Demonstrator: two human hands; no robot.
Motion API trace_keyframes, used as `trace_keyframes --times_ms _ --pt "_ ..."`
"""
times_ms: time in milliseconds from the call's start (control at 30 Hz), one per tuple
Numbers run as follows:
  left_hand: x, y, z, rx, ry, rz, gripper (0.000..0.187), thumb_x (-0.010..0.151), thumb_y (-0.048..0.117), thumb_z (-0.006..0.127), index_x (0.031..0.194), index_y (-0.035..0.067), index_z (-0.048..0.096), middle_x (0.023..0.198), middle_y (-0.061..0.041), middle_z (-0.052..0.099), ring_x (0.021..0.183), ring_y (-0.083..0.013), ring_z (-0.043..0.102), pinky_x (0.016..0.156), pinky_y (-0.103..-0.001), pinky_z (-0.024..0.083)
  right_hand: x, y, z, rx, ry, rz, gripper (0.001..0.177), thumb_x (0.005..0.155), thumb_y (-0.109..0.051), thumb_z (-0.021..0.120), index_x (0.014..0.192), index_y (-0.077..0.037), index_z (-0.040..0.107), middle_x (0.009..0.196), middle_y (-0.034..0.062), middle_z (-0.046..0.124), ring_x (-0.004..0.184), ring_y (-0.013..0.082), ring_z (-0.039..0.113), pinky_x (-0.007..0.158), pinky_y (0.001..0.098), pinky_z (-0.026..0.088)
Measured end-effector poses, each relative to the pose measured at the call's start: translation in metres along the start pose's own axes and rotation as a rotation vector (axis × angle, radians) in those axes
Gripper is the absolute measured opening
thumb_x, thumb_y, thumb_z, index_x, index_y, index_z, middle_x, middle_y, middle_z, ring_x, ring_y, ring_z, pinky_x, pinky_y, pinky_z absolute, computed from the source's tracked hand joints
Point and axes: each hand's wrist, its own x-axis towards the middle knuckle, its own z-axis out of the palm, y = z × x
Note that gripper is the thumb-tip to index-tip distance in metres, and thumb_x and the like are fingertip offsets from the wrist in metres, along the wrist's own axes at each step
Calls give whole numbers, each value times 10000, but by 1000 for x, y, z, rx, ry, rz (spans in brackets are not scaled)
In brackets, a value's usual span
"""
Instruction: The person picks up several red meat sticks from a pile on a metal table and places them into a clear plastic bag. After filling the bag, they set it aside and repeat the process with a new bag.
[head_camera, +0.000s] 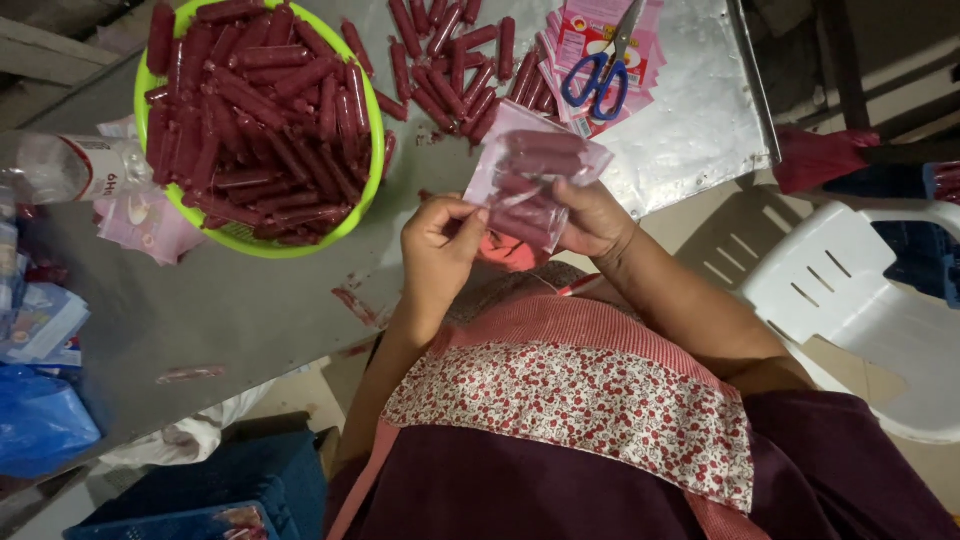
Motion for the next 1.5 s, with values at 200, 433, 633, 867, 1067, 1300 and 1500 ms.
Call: trace_keyframes --times_ms 200,433,633,867,1067,1300,1500 --pt "17 10 0 -32 16 -145 401 895 71 773 1232 27 561 959 -184 695 839 -231 670 718 -371 547 2 -6 11 -76 30 18 443 898 -317 803 1256 -87 677 1224 68 739 1216 267 682 1068 615 541" --pt "51 4 18 313 -229 -243 674 939 563 675 1402 103 507 1201 -289 651 1134 -509 640 955 -598 544 3 8 11 -67 48 111 842 811 -659 701 1423 -96 571 1373 168 651 1330 384 587 1143 687 427" --pt "52 22 30 204 -87 -237 199 956 402 708 949 203 704 768 -53 703 807 -227 669 740 -375 558 6 5 16 13 63 156 865 873 -753 521 1408 -78 601 1362 159 665 1301 362 615 1142 633 454" --pt "60 51 6 162 -178 -221 298 929 370 725 785 134 614 664 -80 588 673 -189 552 701 -402 524 8 1 7 185 -141 99 1038 792 -847 483 1548 -139 430 1445 238 585 1299 450 589 1137 690 423" --pt "58 2 13 140 -121 -134 190 934 218 757 982 94 621 668 -109 580 651 -177 561 620 -330 475 29 20 -22 -61 -43 107 653 969 -584 581 1454 -147 560 1250 152 731 1184 353 699 1045 638 535" --pt "49 6 -2 60 -248 -120 344 1050 356 621 1283 104 604 1098 -181 716 1069 -326 696 936 -462 526 20 7 0 -130 7 142 596 969 -516 625 1429 -138 594 1228 153 742 1178 306 708 1065 604 532" --pt "55 -6 5 121 -178 -109 282 1029 373 654 1137 118 707 1001 -149 733 1015 -307 713 900 -432 540 19 10 -8 -33 50 205 651 943 -612 564 1363 -118 616 1227 169 722 1163 364 678 1075 644 491"
